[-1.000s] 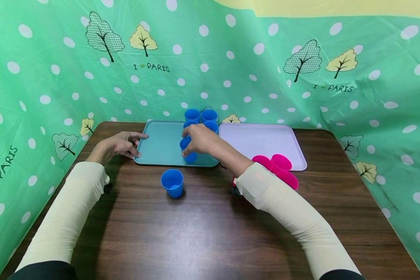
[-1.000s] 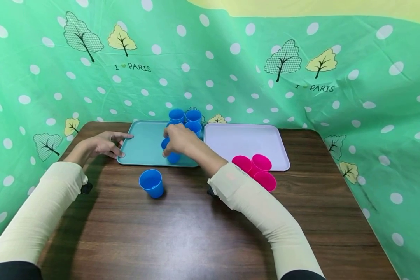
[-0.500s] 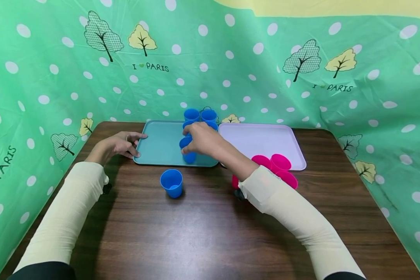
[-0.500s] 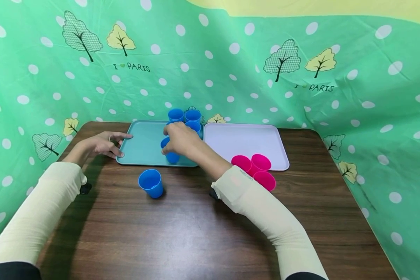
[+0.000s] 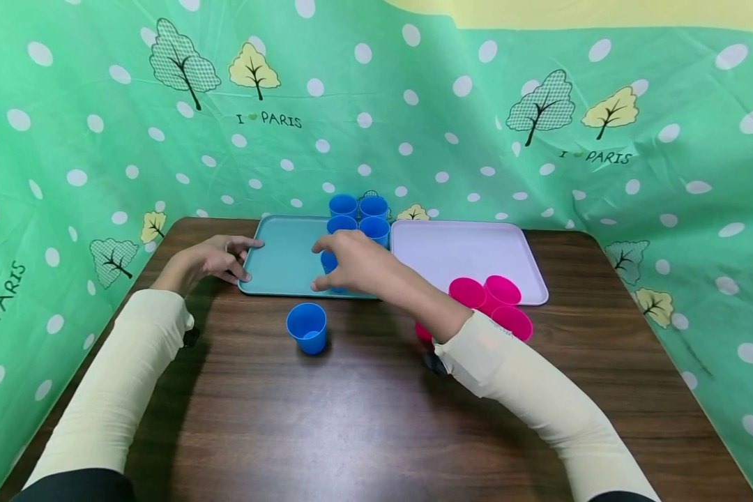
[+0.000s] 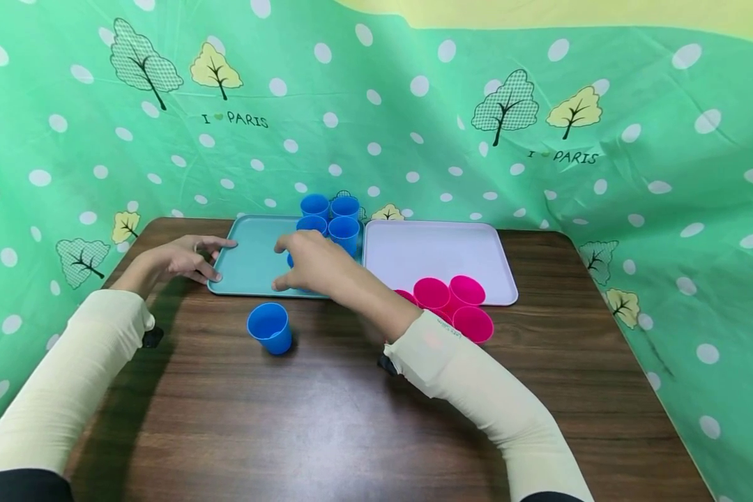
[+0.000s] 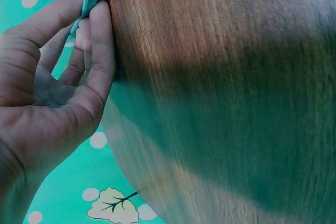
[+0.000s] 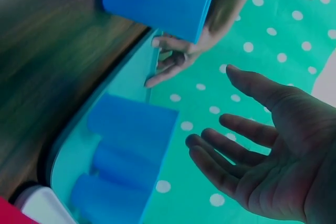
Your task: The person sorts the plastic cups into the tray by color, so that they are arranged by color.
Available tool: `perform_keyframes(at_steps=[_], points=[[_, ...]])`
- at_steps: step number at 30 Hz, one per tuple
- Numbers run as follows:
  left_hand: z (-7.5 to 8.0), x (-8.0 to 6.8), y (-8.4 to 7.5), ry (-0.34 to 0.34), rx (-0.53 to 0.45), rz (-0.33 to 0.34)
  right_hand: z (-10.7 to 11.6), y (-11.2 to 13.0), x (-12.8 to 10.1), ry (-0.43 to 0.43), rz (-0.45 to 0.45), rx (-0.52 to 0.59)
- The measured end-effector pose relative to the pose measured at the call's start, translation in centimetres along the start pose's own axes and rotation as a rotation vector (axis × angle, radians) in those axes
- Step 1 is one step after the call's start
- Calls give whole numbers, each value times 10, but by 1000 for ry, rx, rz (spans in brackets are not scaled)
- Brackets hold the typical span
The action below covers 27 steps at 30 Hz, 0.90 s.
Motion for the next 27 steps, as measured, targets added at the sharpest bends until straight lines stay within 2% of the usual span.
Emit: perform_keyframes(at_steps=[6, 13, 19, 27], points=[[0, 1, 1, -5, -1, 0, -9, 6, -8, 36, 67, 28], [-1, 1, 0, -5, 8, 3, -23, 6, -11, 142, 38, 75], [0, 0, -1, -7, 8, 1, -36, 8, -14, 190, 48, 50], [-1, -1, -2, -3, 1, 2, -52, 11, -17, 199, 88, -2]])
Point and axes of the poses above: each hand's wrist, its own x-axis towards the middle knuckle, its own z-axis out of the back of the hand, y = z × x, the point moved 4 cm from there along x, towards the middle knuckle, and after that the axes turned 14 degrees about -z, right-handed, at the moved point
